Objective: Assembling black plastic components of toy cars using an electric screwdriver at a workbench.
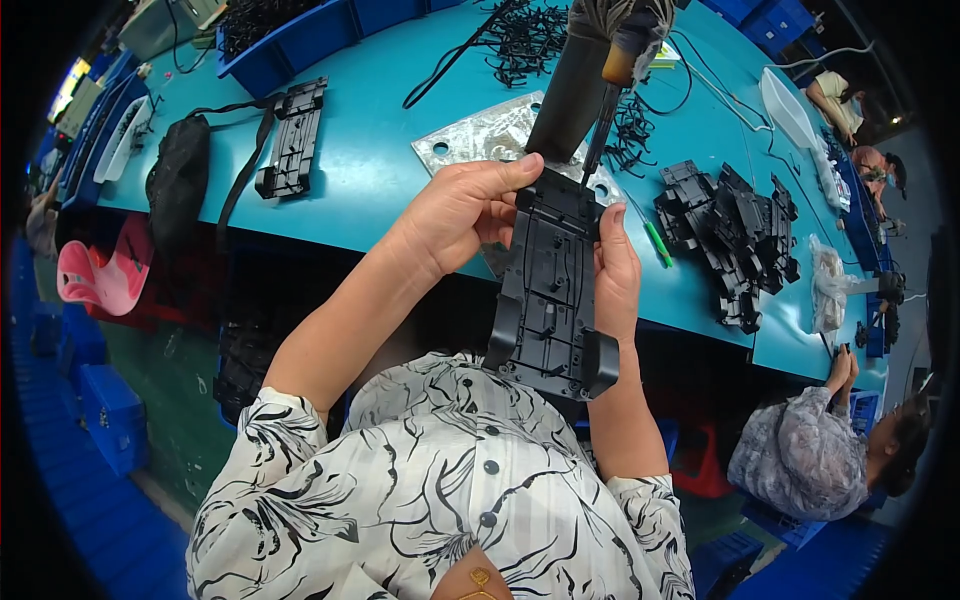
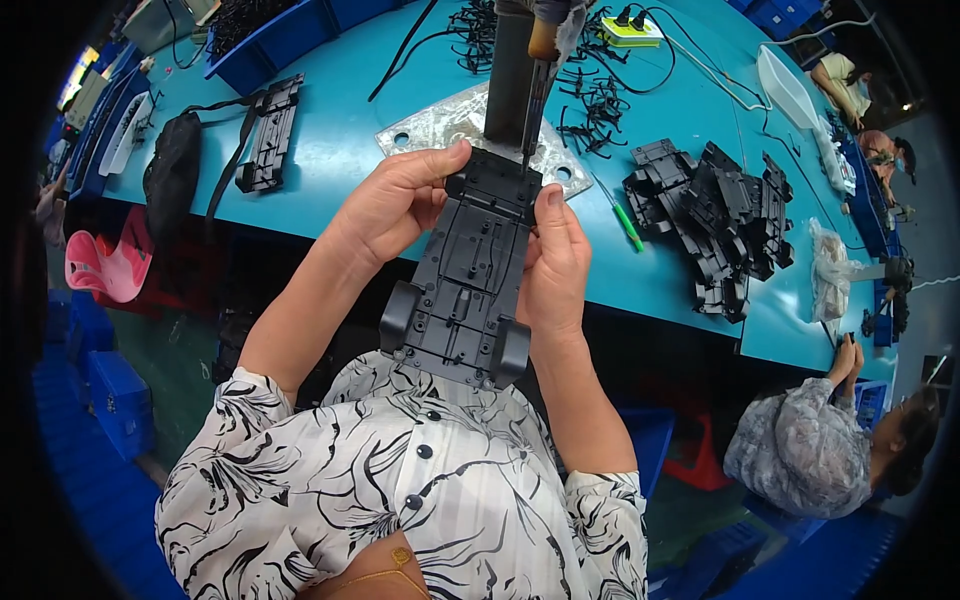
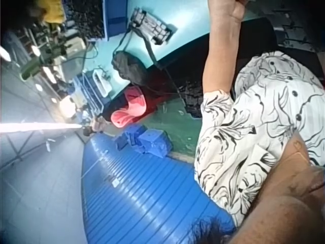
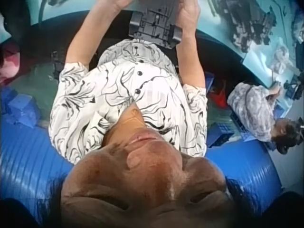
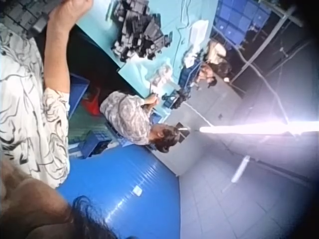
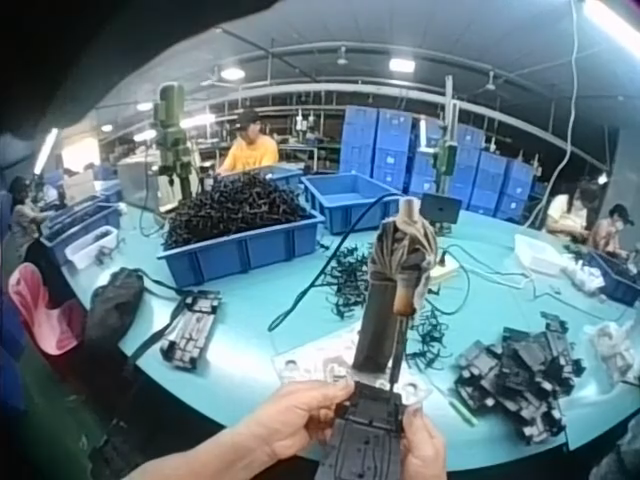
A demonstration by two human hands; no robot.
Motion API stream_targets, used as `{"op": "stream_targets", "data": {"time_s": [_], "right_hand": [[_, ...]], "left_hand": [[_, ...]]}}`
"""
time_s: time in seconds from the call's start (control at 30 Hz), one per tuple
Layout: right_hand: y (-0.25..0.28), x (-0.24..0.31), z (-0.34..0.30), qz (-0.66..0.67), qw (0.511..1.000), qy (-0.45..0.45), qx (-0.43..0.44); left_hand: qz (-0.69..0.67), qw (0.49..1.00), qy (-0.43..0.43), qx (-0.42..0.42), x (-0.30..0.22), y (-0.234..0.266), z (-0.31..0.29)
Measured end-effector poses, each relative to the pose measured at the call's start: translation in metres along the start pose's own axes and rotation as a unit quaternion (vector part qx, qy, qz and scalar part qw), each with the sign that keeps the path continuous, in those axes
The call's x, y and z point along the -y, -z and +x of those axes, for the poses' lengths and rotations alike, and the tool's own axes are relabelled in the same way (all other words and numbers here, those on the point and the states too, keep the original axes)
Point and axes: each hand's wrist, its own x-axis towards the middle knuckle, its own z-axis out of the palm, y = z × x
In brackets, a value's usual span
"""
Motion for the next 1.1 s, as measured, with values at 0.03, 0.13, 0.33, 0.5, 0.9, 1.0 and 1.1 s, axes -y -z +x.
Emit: {"op": "stream_targets", "data": {"time_s": [0.03, 0.13, 0.33, 0.5, 0.9, 1.0, 1.1], "right_hand": [[-0.001, 0.000, -0.001, 0.001, 1.000, 0.000, -0.001], [-0.003, 0.001, -0.004, 0.055, 0.998, -0.006, -0.024], [-0.003, 0.002, -0.005, 0.057, 0.998, 0.001, -0.019], [-0.003, 0.002, -0.007, 0.069, 0.998, 0.006, -0.008], [-0.006, 0.003, -0.006, 0.078, 0.996, 0.004, -0.030], [-0.002, 0.003, -0.005, 0.081, 0.997, 0.003, -0.007], [-0.011, 0.007, -0.007, 0.080, 0.996, 0.005, -0.034]], "left_hand": [[0.009, 1.000, -0.001, 0.002, -0.001, -0.001, 0.000], [0.017, 1.000, -0.005, 0.022, -0.001, -0.001, 0.000], [-0.015, 1.000, 0.016, 0.001, 0.008, 0.003, 0.002], [-0.016, 1.000, 0.015, -0.007, 0.013, 0.003, 0.003], [-0.013, 1.000, 0.007, -0.017, 0.008, 0.003, 0.001], [-0.019, 1.000, 0.004, -0.020, 0.010, 0.003, 0.002], [-0.025, 0.999, 0.006, -0.022, 0.011, 0.005, 0.004]]}}
